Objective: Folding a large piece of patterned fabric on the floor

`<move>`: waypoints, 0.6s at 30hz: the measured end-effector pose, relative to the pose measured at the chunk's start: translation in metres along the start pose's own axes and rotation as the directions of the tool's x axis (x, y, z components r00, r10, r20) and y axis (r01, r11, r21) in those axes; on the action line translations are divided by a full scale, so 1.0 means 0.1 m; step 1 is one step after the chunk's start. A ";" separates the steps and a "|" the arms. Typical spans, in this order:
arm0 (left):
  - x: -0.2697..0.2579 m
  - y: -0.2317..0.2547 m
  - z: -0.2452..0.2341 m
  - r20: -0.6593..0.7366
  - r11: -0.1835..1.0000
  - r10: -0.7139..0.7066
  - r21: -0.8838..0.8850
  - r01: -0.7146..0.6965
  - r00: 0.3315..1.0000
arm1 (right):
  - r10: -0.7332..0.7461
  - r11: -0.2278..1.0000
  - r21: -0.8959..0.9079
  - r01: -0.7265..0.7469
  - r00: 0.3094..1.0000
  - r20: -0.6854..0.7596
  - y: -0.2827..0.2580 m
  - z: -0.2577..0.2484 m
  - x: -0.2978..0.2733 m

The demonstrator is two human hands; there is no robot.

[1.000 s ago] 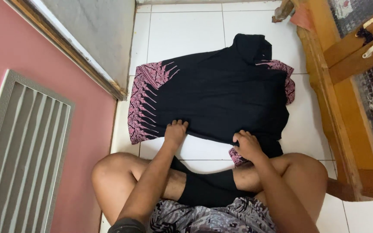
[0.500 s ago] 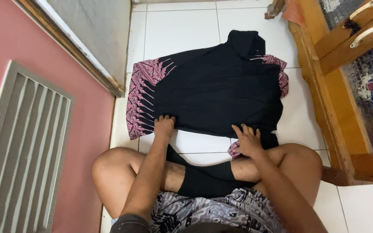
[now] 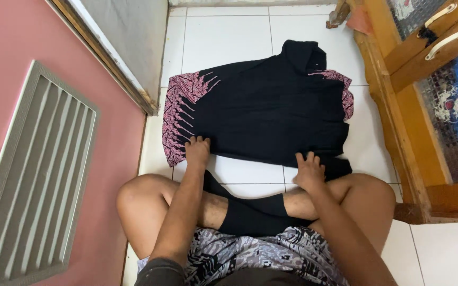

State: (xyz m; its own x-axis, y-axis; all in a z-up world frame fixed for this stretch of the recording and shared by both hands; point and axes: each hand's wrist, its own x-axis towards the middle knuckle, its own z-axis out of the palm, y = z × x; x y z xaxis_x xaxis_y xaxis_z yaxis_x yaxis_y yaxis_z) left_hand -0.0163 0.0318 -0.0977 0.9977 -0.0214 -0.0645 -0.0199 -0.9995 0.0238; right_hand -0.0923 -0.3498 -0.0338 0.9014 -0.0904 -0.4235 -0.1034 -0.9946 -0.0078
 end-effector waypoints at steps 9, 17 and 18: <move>-0.08 -0.09 0.02 -0.040 0.999 -0.046 0.026 0.047 0.998 | 0.091 0.987 -0.137 -0.088 0.996 0.015 0.23 -0.14 0.26; -0.07 -0.02 -0.06 -0.113 0.998 -0.059 0.005 0.060 0.992 | -0.277 0.961 -0.097 0.259 0.914 -0.297 0.08 0.12 0.18; -0.07 -0.05 -0.05 -0.123 0.999 -0.051 0.004 0.052 0.991 | -0.283 0.957 -0.123 0.261 0.933 -0.222 0.12 0.25 0.30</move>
State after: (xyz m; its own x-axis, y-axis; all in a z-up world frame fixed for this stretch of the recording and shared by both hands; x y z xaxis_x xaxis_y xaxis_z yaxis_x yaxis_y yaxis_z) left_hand -0.0234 0.0366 -0.0924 0.9978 0.0324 0.0573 0.0316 -0.9994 0.0160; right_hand -0.0765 -0.3632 -0.0691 0.9635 0.1863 -0.1922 0.1886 -0.9820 -0.0063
